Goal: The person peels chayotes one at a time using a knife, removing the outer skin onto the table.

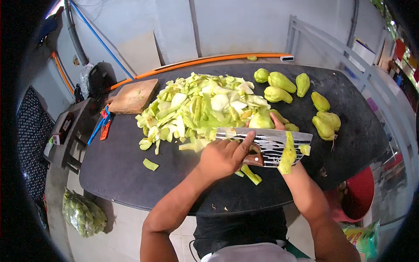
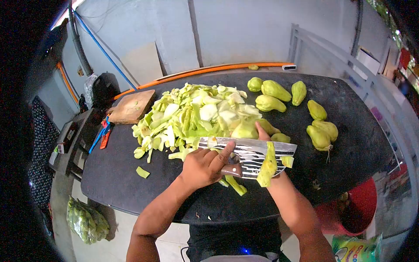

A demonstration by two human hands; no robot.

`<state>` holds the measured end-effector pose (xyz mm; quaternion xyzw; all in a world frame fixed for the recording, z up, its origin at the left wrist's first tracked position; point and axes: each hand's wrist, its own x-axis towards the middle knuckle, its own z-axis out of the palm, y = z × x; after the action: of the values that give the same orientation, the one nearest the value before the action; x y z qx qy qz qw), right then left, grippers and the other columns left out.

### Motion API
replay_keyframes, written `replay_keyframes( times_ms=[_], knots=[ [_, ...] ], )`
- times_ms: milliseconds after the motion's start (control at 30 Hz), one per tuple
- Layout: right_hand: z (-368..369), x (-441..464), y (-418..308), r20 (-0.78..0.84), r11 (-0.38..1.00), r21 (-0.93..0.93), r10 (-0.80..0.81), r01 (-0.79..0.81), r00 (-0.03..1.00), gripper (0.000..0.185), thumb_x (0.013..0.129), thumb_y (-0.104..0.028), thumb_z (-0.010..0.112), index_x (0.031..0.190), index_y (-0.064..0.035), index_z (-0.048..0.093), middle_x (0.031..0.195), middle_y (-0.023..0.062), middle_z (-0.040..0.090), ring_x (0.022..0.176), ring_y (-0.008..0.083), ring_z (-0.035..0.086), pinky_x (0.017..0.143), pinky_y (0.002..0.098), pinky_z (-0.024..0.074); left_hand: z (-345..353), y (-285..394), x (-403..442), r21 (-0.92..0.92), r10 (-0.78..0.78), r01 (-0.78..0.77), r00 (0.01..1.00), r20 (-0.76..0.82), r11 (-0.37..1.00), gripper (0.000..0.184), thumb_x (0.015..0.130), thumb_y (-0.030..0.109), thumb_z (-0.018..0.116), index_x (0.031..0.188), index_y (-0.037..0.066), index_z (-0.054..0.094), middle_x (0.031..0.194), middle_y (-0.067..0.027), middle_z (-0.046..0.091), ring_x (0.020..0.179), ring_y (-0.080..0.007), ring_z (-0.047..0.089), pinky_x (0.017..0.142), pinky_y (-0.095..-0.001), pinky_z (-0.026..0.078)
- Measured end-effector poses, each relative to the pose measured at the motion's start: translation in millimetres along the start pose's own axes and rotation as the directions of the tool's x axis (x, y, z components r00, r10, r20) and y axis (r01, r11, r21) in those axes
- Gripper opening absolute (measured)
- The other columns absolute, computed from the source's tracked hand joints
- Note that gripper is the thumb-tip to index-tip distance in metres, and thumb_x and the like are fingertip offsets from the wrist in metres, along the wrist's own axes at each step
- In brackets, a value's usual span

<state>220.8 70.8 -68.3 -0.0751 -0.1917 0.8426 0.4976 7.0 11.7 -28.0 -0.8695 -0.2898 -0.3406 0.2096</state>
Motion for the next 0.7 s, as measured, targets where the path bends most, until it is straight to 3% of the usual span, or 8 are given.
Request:
replay_keyframes(
  times_ms=[167,267,400,500,567,633,667,700],
  knots=[
    [3,6,-4,0.002,0.990,0.108,0.087,-0.087,0.996,0.051,0.105,-0.042,0.034,0.132,-0.0019,0.052,0.122,0.0205,0.063,0.112,0.0292,0.063,0.100,0.0441,0.0507,0,2,-1,0.006,0.010,-0.011,0.999,0.032,1.000,0.089,0.060,0.020,0.076,0.144,0.006,0.051,0.066,0.0003,0.052,0.056,-0.0194,0.058,0.051,-0.0341,0.050],
    [-4,7,-5,0.029,0.997,0.014,0.071,-0.072,0.997,0.049,0.104,-0.042,0.039,0.130,-0.0036,0.054,0.120,0.0179,0.065,0.111,0.0279,0.063,0.099,0.0431,0.0514,2,-1,-2,-0.006,0.014,-0.013,0.999,0.036,1.000,0.085,0.064,0.021,0.078,0.144,0.006,0.051,0.065,-0.0002,0.053,0.056,-0.0198,0.058,0.052,-0.0344,0.050],
    [25,-3,7,-0.287,0.989,-0.125,-0.109,0.075,0.952,0.051,0.099,-0.049,0.050,0.130,-0.0096,0.057,0.124,0.0135,0.065,0.110,0.0291,0.063,0.101,0.0434,0.0496,6,-20,-9,-0.040,-0.082,0.083,0.996,0.019,0.996,0.080,0.069,0.022,0.080,0.142,0.007,0.052,0.065,-0.0010,0.054,0.056,-0.0214,0.059,0.054,-0.0355,0.051],
    [19,-6,6,-0.219,0.985,-0.152,-0.116,0.083,0.969,0.049,0.098,-0.048,0.054,0.128,-0.0102,0.058,0.123,0.0125,0.064,0.110,0.0280,0.062,0.100,0.0427,0.0506,5,-22,-12,-0.010,-0.103,0.103,0.994,0.039,0.995,0.079,0.070,0.021,0.079,0.143,0.009,0.052,0.070,-0.0017,0.061,0.060,-0.0233,0.063,0.057,-0.0367,0.053],
    [24,-5,4,-0.358,0.944,-0.311,-0.223,0.109,0.907,0.052,0.097,-0.048,0.058,0.128,-0.0068,0.056,0.124,0.0130,0.063,0.112,0.0279,0.061,0.101,0.0448,0.0496,5,-29,-16,-0.086,-0.148,0.152,0.988,0.050,0.985,0.078,0.070,0.021,0.079,0.142,0.009,0.052,0.074,-0.0021,0.065,0.062,-0.0245,0.065,0.058,-0.0370,0.054],
    [16,1,1,-0.251,0.991,-0.096,-0.114,0.092,0.961,0.052,0.097,-0.048,0.057,0.129,-0.0067,0.056,0.126,0.0138,0.062,0.113,0.0290,0.060,0.101,0.0460,0.0496,4,-31,-16,-0.134,-0.173,0.180,0.983,0.062,0.975,0.076,0.070,0.020,0.078,0.142,0.009,0.053,0.077,-0.0026,0.068,0.064,-0.0251,0.067,0.059,-0.0371,0.054],
    [31,0,5,-0.282,0.977,-0.138,-0.195,0.162,0.939,0.044,0.094,-0.044,0.060,0.116,-0.0057,0.063,0.108,0.0131,0.069,0.098,0.0287,0.068,0.088,0.0452,0.0562,2,-31,-16,-0.143,-0.175,0.183,0.982,0.071,0.973,0.075,0.071,0.019,0.077,0.141,0.009,0.054,0.079,-0.0029,0.069,0.065,-0.0251,0.067,0.060,-0.0371,0.054],
    [28,1,4,-0.262,0.978,-0.135,-0.192,0.161,0.946,0.045,0.094,-0.044,0.059,0.116,-0.0053,0.062,0.108,0.0134,0.069,0.097,0.0288,0.068,0.088,0.0449,0.0563,0,-30,-16,-0.152,-0.175,0.186,0.981,0.082,0.971,0.073,0.072,0.018,0.077,0.140,0.008,0.054,0.080,-0.0032,0.070,0.066,-0.0251,0.067,0.060,-0.0371,0.054]
  ],
)
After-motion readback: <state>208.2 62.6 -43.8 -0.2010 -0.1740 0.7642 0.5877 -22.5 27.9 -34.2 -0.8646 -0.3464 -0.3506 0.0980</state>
